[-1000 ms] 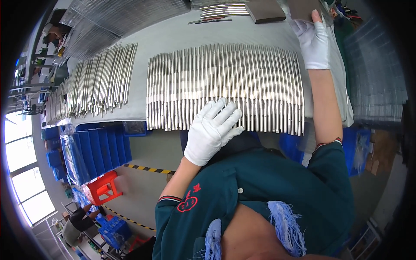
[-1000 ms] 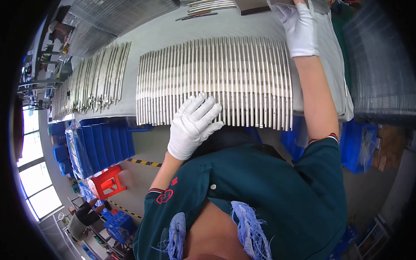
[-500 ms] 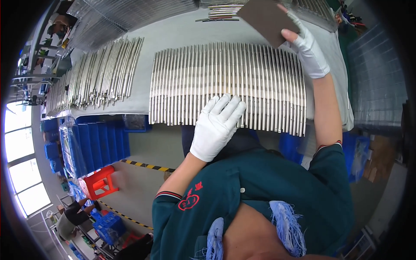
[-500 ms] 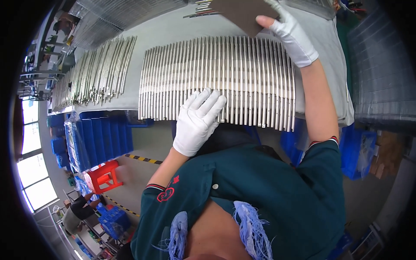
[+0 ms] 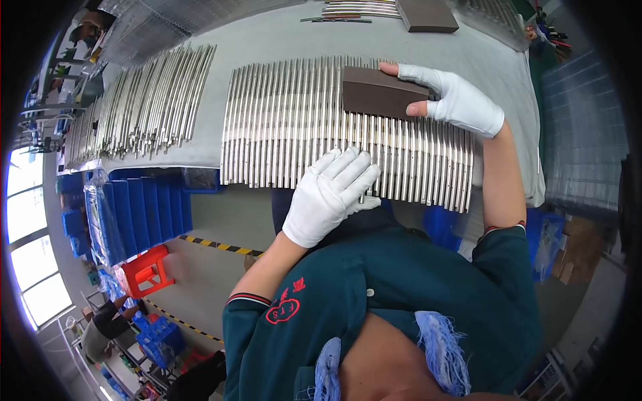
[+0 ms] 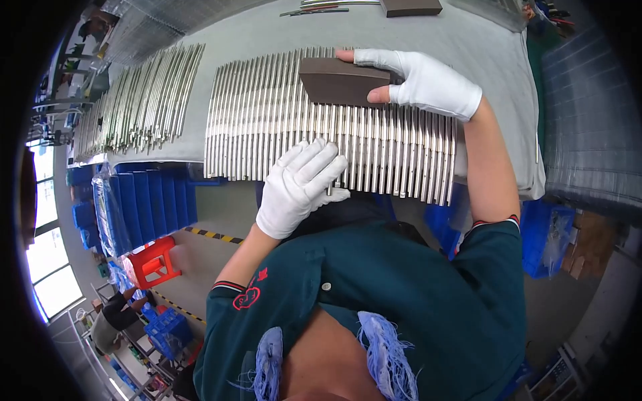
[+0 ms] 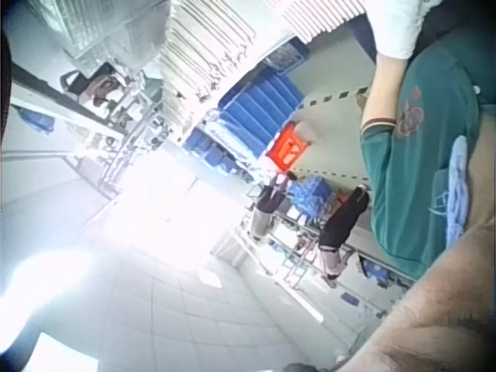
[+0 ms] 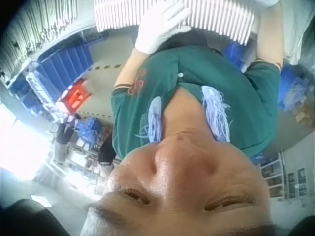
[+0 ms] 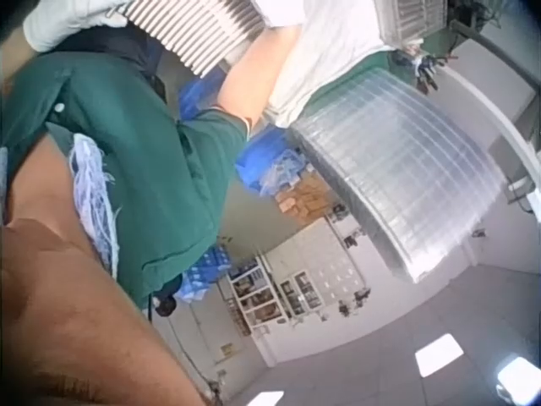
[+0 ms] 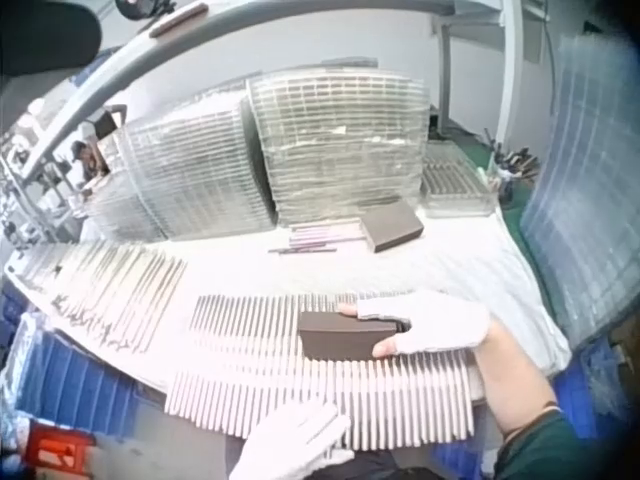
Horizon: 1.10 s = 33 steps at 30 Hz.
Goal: The recorder is sorting, aligning, and organizing thin metal rods on a workbench, likely as part of a manufacturing or packaging process.
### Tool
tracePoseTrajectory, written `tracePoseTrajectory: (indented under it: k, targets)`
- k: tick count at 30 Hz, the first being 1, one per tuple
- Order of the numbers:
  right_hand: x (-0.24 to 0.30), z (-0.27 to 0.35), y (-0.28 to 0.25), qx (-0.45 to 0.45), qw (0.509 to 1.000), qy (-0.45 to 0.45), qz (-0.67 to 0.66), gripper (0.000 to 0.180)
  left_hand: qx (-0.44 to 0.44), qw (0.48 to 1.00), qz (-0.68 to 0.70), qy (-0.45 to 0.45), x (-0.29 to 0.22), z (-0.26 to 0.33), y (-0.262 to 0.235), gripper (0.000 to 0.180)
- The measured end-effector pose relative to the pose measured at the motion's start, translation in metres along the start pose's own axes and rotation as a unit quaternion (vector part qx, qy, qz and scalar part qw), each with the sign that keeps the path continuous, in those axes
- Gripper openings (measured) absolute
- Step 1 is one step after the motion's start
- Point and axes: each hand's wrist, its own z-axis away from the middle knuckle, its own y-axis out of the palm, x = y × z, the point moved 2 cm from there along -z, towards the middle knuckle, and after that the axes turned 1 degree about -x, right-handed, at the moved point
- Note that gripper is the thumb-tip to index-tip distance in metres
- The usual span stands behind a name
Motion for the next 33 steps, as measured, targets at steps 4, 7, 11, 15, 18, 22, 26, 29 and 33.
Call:
tracePoseTrajectory:
  k: [4, 7, 11, 15, 18, 22, 26, 29, 33]
  targets:
    - [0.002, 0.007, -0.004, 0.015, 0.999, 0.023, -0.043, 0.063, -0.019, 0.999, 0.035, 0.021, 0.003, -0.001, -0.004, 0.060]
    - [0.001, 0.013, -0.010, 0.017, 0.999, 0.003, -0.037, 0.059, -0.026, 0.997, 0.062, 0.027, 0.005, -0.002, -0.008, 0.060]
    - [0.003, 0.019, -0.022, 0.028, 0.999, -0.020, -0.034, 0.062, -0.060, 0.995, 0.066, 0.037, 0.005, -0.004, -0.011, 0.060]
    - [0.008, 0.012, -0.011, 0.049, 0.998, 0.017, -0.039, 0.058, -0.056, 0.995, 0.073, 0.038, 0.005, -0.006, -0.009, 0.061]
    - [0.014, -0.001, 0.013, 0.054, 0.994, -0.083, 0.041, 0.054, -0.067, 0.994, 0.076, 0.032, 0.004, -0.008, -0.006, 0.061]
    - [0.028, 0.003, 0.005, 0.055, 0.996, -0.025, 0.063, 0.054, -0.062, 0.995, 0.076, 0.027, 0.002, -0.010, -0.007, 0.060]
    - [0.030, 0.005, 0.003, 0.061, 0.997, -0.027, 0.039, 0.053, -0.036, 0.995, 0.093, 0.018, 0.001, -0.013, -0.010, 0.059]
    - [0.028, 0.005, 0.009, 0.092, 0.983, -0.110, 0.113, 0.054, -0.038, 0.995, 0.088, 0.019, 0.000, -0.015, -0.011, 0.059]
    - [0.026, 0.006, 0.003, 0.041, 0.998, 0.021, 0.052, 0.052, -0.036, 0.995, 0.091, 0.020, 0.000, -0.014, -0.011, 0.059]
